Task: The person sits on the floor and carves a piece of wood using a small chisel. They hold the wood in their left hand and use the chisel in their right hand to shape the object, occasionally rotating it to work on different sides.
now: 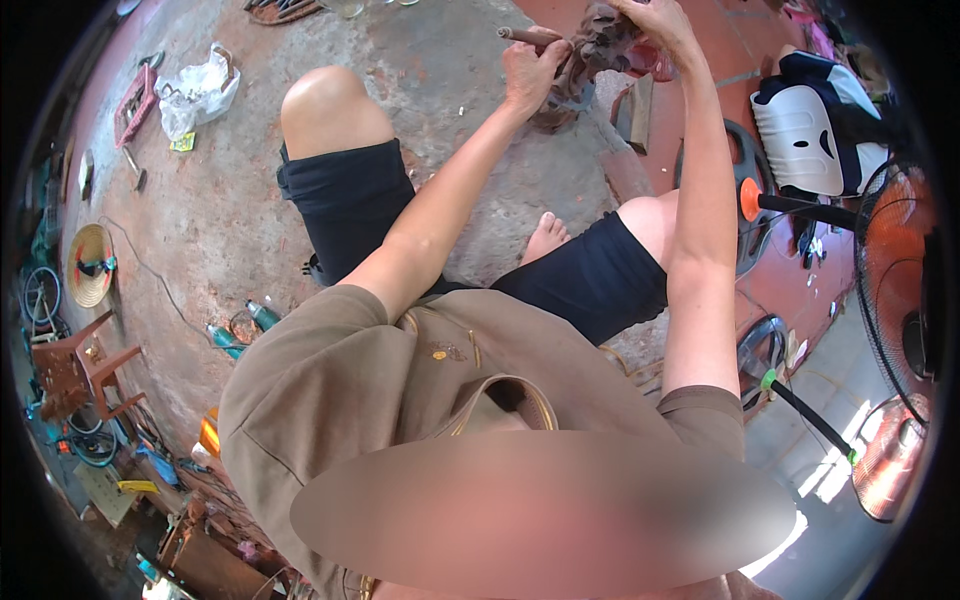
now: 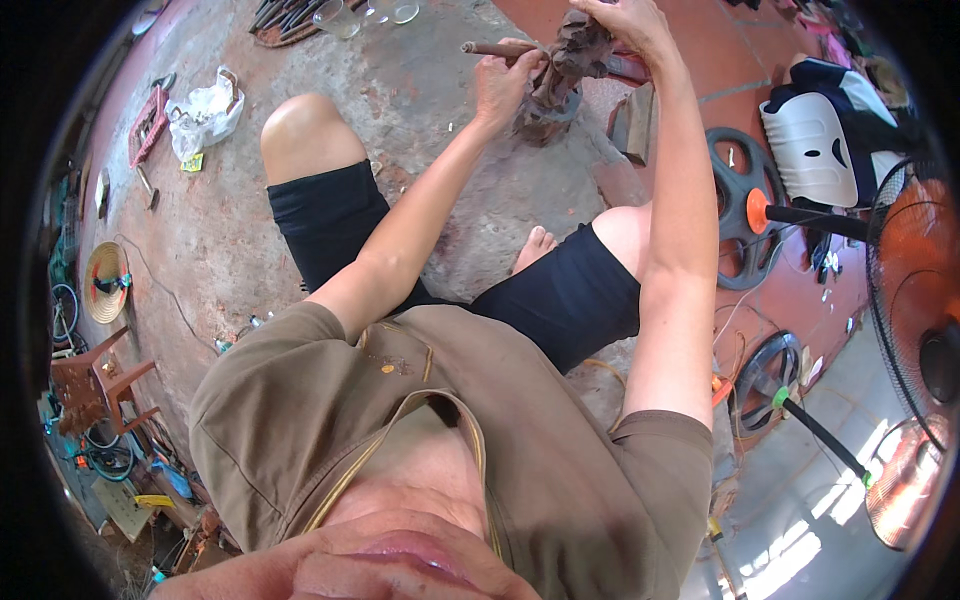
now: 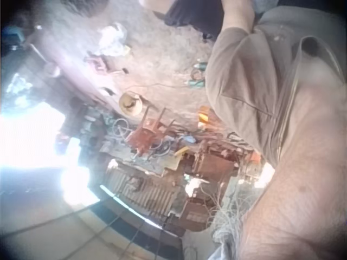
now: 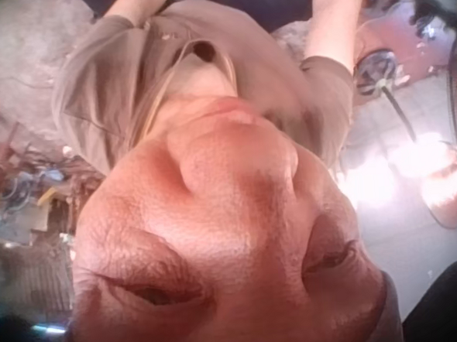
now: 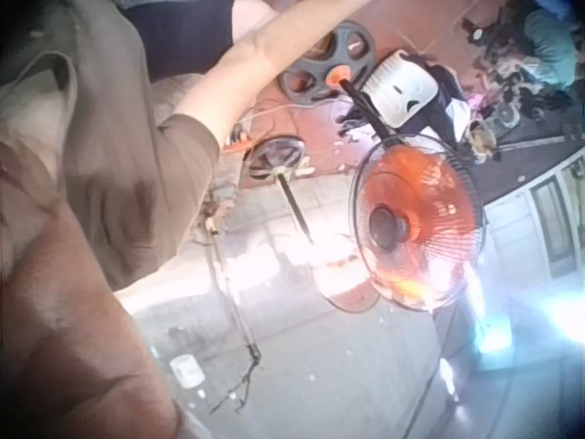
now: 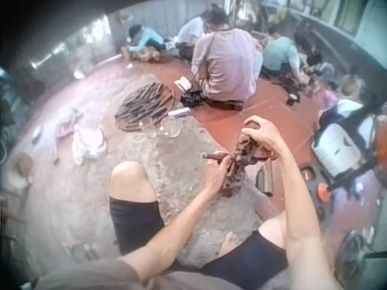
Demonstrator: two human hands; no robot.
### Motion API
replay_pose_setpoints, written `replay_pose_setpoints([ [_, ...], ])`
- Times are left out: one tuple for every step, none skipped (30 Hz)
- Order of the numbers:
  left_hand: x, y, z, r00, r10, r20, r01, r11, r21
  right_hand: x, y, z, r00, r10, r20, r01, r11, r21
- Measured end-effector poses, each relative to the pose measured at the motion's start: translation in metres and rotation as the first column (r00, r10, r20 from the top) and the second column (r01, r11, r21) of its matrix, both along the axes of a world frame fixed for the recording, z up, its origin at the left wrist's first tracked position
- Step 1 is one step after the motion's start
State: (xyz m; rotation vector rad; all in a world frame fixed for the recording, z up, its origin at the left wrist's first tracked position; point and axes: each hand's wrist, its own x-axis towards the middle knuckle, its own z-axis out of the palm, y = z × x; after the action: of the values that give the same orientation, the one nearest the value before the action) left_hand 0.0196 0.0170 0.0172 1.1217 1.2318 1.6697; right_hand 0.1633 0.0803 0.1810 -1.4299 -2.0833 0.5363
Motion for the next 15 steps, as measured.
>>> replay_pose_setpoints([
  [0.004,0.006,-0.007,0.994,0.015,0.108,-0.02,0.999,0.044,-0.001,-0.001,-0.003,0.999,0.007,-0.05,-0.006,1.0,0.01],
  [0.005,0.005,-0.016,0.999,0.036,-0.02,-0.035,0.998,0.047,-0.001,-0.001,-0.004,0.995,0.015,-0.1,-0.013,1.0,0.02],
  [0.006,0.0,-0.019,0.987,0.051,-0.149,-0.045,0.998,0.045,0.0,-0.001,-0.005,0.993,-0.022,-0.119,0.019,0.999,-0.029],
  [0.007,-0.005,-0.022,0.959,0.064,-0.276,-0.054,0.998,0.044,0.001,-0.001,-0.005,0.989,-0.06,-0.137,0.05,0.996,-0.078],
  [0.006,-0.008,-0.025,0.924,0.093,-0.37,-0.063,0.994,0.094,0.002,-0.001,-0.006,0.984,-0.098,-0.151,0.079,0.989,-0.126],
  [0.003,-0.014,-0.023,0.878,0.125,-0.463,-0.065,0.988,0.144,0.003,0.0,-0.007,0.99,-0.072,-0.124,0.062,0.995,-0.083],
  [0.0,-0.02,-0.021,0.821,0.159,-0.548,-0.061,0.979,0.193,0.003,0.001,-0.008,0.994,-0.045,-0.096,0.042,0.998,-0.039],
  [-0.001,-0.024,-0.019,0.784,0.121,-0.609,-0.051,0.99,0.132,0.003,0.002,-0.009,0.998,-0.019,-0.067,0.02,1.0,0.004],
  [-0.003,-0.026,-0.01,0.744,0.083,-0.663,-0.045,0.996,0.075,0.002,0.003,-0.008,0.996,-0.039,-0.082,0.037,0.999,-0.026],
  [-0.006,-0.027,-0.004,0.702,0.042,-0.711,-0.041,0.999,0.018,0.002,0.003,-0.008,0.994,-0.059,-0.097,0.054,0.997,-0.057],
  [-0.01,-0.028,-0.006,0.754,-0.036,-0.655,-0.04,0.994,-0.101,0.002,0.002,-0.008,0.991,-0.08,-0.11,0.071,0.994,-0.087],
  [-0.016,-0.028,-0.005,0.803,-0.104,-0.587,-0.029,0.977,-0.213,0.002,0.003,-0.008,0.99,-0.082,-0.116,0.072,0.993,-0.093],
  [-0.02,-0.027,-0.003,0.845,-0.166,-0.508,-0.007,0.947,-0.323,0.003,0.003,-0.009,0.989,-0.086,-0.121,0.074,0.992,-0.1],
  [-0.02,-0.028,-0.002,0.907,-0.153,-0.392,0.003,0.934,-0.357,0.004,0.004,-0.01,0.988,-0.09,-0.127,0.076,0.991,-0.107],
  [-0.02,-0.026,0.003,0.942,-0.107,-0.318,0.017,0.962,-0.272,0.004,0.005,-0.012,0.989,-0.077,-0.126,0.066,0.993,-0.094],
])
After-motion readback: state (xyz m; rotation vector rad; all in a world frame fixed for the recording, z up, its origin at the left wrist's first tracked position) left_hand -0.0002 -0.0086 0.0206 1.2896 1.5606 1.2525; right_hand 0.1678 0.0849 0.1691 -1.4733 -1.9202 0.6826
